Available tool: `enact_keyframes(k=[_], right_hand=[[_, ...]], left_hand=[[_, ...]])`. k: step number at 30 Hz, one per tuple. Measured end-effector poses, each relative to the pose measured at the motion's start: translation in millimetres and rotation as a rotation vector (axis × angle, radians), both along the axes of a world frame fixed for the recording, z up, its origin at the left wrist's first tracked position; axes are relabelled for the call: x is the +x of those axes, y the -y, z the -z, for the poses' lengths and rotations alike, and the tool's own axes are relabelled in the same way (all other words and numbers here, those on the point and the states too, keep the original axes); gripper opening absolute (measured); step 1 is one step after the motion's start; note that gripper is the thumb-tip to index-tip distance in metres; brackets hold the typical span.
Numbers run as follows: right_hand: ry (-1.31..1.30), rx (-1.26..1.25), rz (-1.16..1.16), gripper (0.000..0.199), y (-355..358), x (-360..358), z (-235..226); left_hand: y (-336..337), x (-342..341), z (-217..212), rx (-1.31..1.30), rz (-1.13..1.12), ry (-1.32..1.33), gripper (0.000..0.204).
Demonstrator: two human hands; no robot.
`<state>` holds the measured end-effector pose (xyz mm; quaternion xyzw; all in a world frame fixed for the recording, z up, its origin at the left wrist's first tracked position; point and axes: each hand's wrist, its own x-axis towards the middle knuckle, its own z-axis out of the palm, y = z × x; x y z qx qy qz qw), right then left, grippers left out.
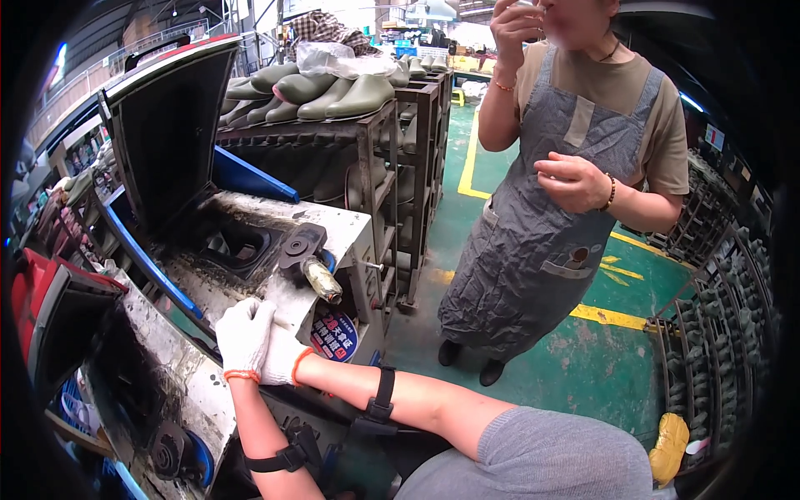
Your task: Placing shoes on lasts into a press machine, activating the press, and returning them to a conveyor belt.
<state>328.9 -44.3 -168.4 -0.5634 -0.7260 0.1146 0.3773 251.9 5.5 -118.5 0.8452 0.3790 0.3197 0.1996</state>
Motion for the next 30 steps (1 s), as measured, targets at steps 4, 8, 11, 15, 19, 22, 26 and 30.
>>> enact_keyframes(k=[4,8,11,15,19,22,26,30], right_hand=[[-0.064,0.099,0.024,0.051,-7,-2,14],[-0.028,0.091,0.047,0.05,-7,-1,14],[-0.017,0.075,0.022,0.048,1,-4,8],[0.022,0.161,0.055,0.042,-16,-7,24],[0.071,0.143,0.024,0.039,-21,-16,23],[0.039,0.058,0.034,0.04,-19,-9,22],[0.099,0.077,0.026,0.041,-15,-10,17],[0.02,0.179,0.039,0.04,-13,-11,20]], left_hand=[[-4,-1,6,0.029,0.015,0.013,0.037],[-2,2,4,0.025,0.028,0.02,0.038],[-9,-4,12,0.038,0.009,-0.014,0.038],[-20,-1,21,-0.017,0.034,-0.019,0.039],[-24,-7,20,-0.09,0.083,0.055,0.035],[-23,3,22,-0.128,0.107,0.086,0.034],[-26,-3,22,-0.133,0.092,0.072,0.033],[-26,-7,24,-0.03,0.063,0.032,0.037]])
